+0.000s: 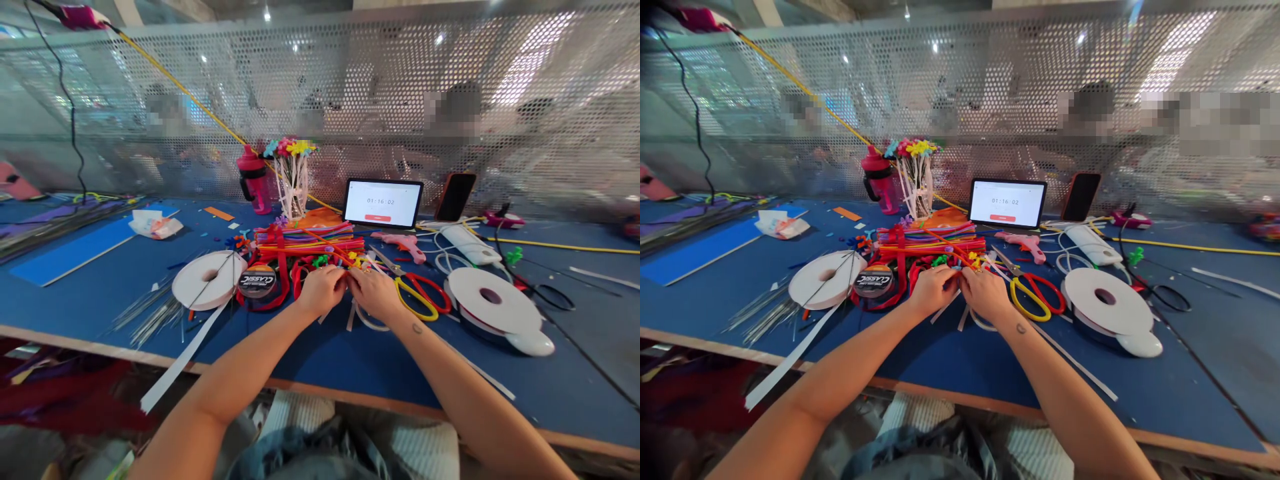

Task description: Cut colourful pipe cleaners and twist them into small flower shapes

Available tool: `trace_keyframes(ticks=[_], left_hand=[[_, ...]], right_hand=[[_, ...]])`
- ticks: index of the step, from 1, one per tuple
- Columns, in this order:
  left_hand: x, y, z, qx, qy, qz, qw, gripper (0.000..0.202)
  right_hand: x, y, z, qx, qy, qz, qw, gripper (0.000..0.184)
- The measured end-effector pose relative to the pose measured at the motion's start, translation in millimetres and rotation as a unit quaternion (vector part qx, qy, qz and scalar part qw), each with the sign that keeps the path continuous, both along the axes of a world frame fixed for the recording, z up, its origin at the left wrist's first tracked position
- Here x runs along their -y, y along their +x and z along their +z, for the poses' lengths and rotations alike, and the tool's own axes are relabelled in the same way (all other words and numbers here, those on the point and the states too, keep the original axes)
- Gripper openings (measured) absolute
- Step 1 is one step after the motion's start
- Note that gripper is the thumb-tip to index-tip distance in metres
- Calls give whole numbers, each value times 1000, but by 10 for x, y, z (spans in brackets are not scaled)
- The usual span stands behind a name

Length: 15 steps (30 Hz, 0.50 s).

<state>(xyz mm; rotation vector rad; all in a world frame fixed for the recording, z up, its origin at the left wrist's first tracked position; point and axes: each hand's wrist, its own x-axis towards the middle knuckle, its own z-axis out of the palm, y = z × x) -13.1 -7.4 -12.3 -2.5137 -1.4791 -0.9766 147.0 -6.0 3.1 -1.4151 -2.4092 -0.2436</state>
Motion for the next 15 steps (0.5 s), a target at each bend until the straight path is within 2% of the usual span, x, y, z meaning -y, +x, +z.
trace_keyframes(ticks=[4, 8, 11, 15], left_hand=[[-172, -157, 12, 35, -21, 53, 998, 23], [-325, -287, -3, 23, -87, 88, 992, 26], [-356, -327, 7, 46, -57, 92, 993, 33], [-340, -343, 45, 91, 1, 86, 992, 34]], right_hand=[[-85, 148, 2, -16, 4, -48, 999, 38], [-289, 252, 50, -48, -12, -74, 996, 26], [-528, 156, 124, -33, -39, -61, 997, 24], [-889, -146, 162, 2, -75, -61, 995, 26]])
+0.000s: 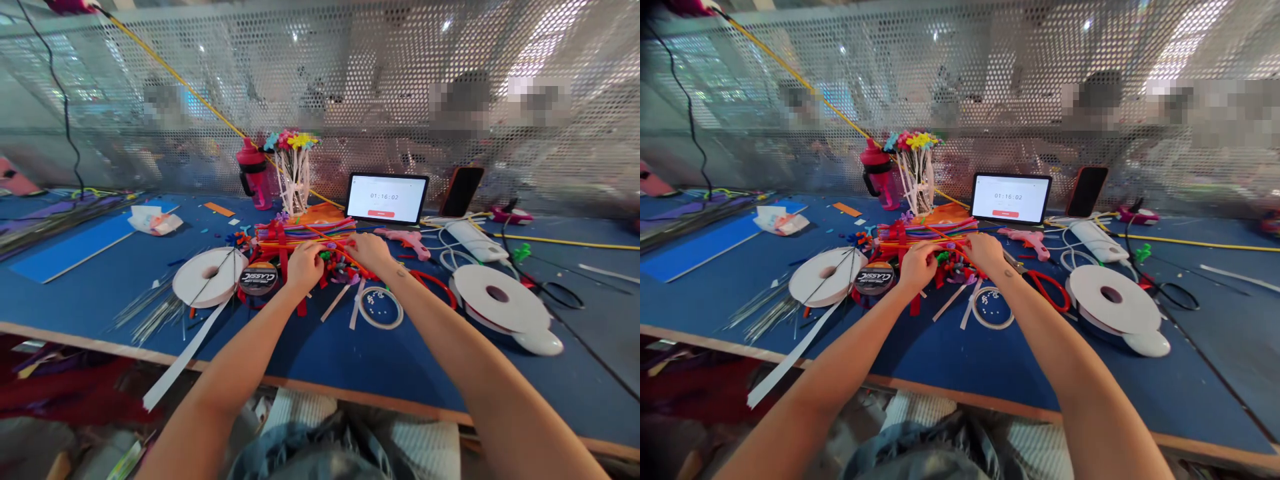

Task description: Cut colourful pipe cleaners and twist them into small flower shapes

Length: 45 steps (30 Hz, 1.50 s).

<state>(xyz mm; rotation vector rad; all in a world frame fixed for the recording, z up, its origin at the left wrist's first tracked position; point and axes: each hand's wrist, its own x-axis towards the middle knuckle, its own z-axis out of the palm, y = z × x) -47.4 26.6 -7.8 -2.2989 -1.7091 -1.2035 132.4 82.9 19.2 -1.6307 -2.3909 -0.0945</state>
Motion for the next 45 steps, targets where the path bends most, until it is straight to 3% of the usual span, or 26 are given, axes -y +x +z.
trace_keyframes(ticks=[4, 8, 13, 17, 20, 23, 26, 31, 37, 39, 41, 45], left_hand=[[9, 0, 11, 17, 26, -10, 999, 27], [15, 12, 16, 23, 59, -15, 998, 28], [104, 60, 90, -43, 142, -31, 989, 41], [205, 143, 111, -127, 124, -63, 982, 44], [266, 218, 69, -114, 70, -65, 989, 40], [306, 272, 14, -84, 56, -100, 990, 34], [321, 286, -15, -58, 78, -148, 984, 25], [305, 250, -1, -71, 97, -201, 972, 13], [232, 231, -14, -53, 135, -233, 962, 13], [228, 237, -5, -49, 142, -246, 958, 12], [242, 242, 18, -60, 132, -262, 954, 10], [297, 247, 68, -124, 101, -296, 942, 13]], right_hand=[[-250, -215, -19, 14, -21, -12, 1000, 22], [-296, -194, 102, 8, -4, 2, 1000, 23], [20, -63, 361, -32, 69, 91, 993, 23], [357, 41, 381, -112, -50, 194, 973, 18], [489, 129, 287, -300, -188, 197, 914, 21], [561, 179, 166, -483, -306, 157, 806, 25], [633, 178, 67, -587, -345, 127, 721, 26], [714, 160, -32, -654, -363, 124, 652, 24], [698, 198, -52, -686, -416, 126, 583, 19], [697, 227, -26, -680, -435, 141, 573, 17], [697, 267, 4, -659, -453, 153, 581, 19], [693, 339, 26, -595, -456, 174, 638, 31]])
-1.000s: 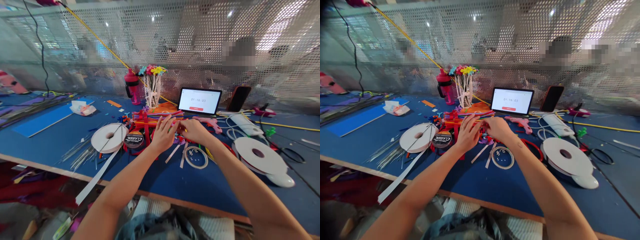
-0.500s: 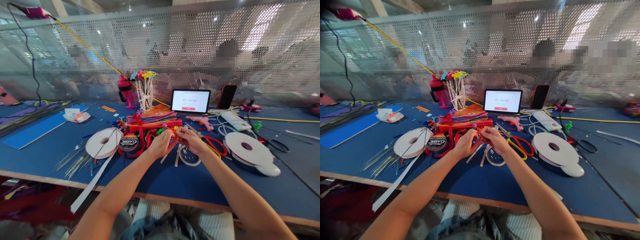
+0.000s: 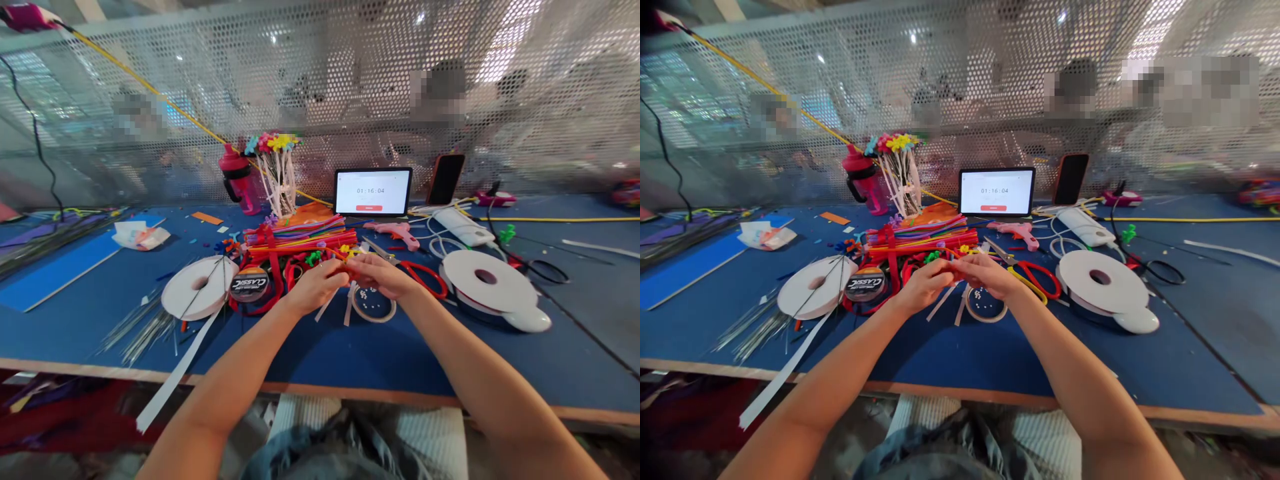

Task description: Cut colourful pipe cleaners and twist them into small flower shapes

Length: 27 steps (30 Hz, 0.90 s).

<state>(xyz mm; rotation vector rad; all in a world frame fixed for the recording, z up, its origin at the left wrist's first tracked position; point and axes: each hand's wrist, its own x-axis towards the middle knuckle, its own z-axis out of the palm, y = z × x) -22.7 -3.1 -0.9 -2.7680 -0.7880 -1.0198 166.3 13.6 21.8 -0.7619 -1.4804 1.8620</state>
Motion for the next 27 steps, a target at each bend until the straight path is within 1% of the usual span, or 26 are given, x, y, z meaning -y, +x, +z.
trace_keyframes(ticks=[2, 3, 5, 7, 10, 12, 16, 19, 22, 27], left_hand=[[24, 6, 11, -6, 0, -7, 1000, 13], [34, 13, 12, 12, 1, -8, 1000, 12], [53, 36, 7, 81, -2, 3, 997, 10], [73, 68, -1, 154, -17, 24, 988, 8], [106, 112, -10, 214, -58, 53, 974, 8], [124, 127, -15, 241, -99, 69, 963, 10], [138, 135, -31, 287, -199, 96, 932, 13], [140, 140, -41, 306, -227, 102, 919, 15], [146, 141, -35, 300, -219, 100, 923, 14], [161, 131, -13, 233, -196, 66, 950, 11]], right_hand=[[3, -1, -12, 5, 21, -5, 1000, 31], [10, -16, -21, -6, 23, -18, 1000, 30], [34, -69, -42, -46, 16, -61, 997, 29], [66, -137, -61, -89, 15, -101, 991, 27], [99, -214, -87, -133, 25, -140, 981, 25], [100, -234, -102, -148, 29, -144, 978, 24], [69, -223, -135, -152, 41, -118, 980, 25], [56, -209, -148, -149, 50, -118, 981, 24], [71, -211, -138, -144, 45, -116, 982, 24], [102, -207, -90, -119, 16, -113, 986, 24]])
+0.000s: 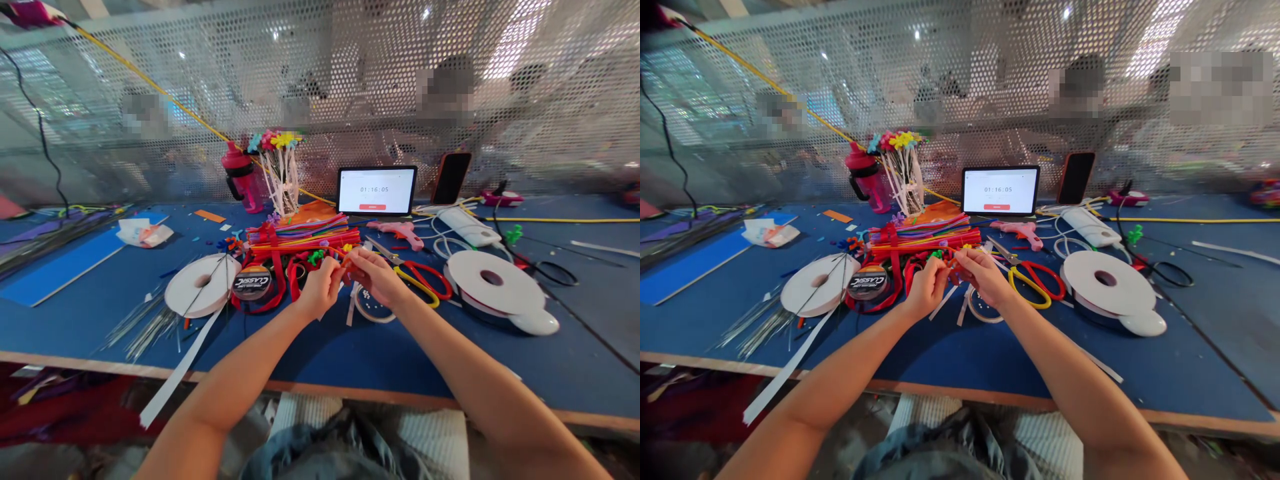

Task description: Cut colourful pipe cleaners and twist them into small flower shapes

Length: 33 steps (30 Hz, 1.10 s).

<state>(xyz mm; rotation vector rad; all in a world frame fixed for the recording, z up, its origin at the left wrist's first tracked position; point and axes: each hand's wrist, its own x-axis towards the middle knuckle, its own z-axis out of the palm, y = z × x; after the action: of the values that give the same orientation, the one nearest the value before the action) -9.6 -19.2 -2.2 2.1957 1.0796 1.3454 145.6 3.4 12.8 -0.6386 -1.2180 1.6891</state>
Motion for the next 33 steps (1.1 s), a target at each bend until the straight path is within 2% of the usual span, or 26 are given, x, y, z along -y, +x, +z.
trace_keyframes(ticks=[8, 15, 21, 27, 33], left_hand=[[1, 6, -7, -47, 15, -8, 999, 10], [-6, 9, -36, -54, 48, 6, 997, 9], [-13, -8, -47, -71, 54, -7, 996, 6], [30, 20, -10, 24, -28, -7, 999, 13], [20, 77, -30, 148, -107, 4, 983, 23]], right_hand=[[6, 14, 35, -15, -91, -4, 996, 22], [31, -41, -4, -49, -73, 4, 996, 21], [14, 33, 29, 30, -51, 34, 998, 24], [13, 4, 8, 21, 19, 5, 1000, 24], [40, -75, -34, -7, 46, -20, 999, 26]])
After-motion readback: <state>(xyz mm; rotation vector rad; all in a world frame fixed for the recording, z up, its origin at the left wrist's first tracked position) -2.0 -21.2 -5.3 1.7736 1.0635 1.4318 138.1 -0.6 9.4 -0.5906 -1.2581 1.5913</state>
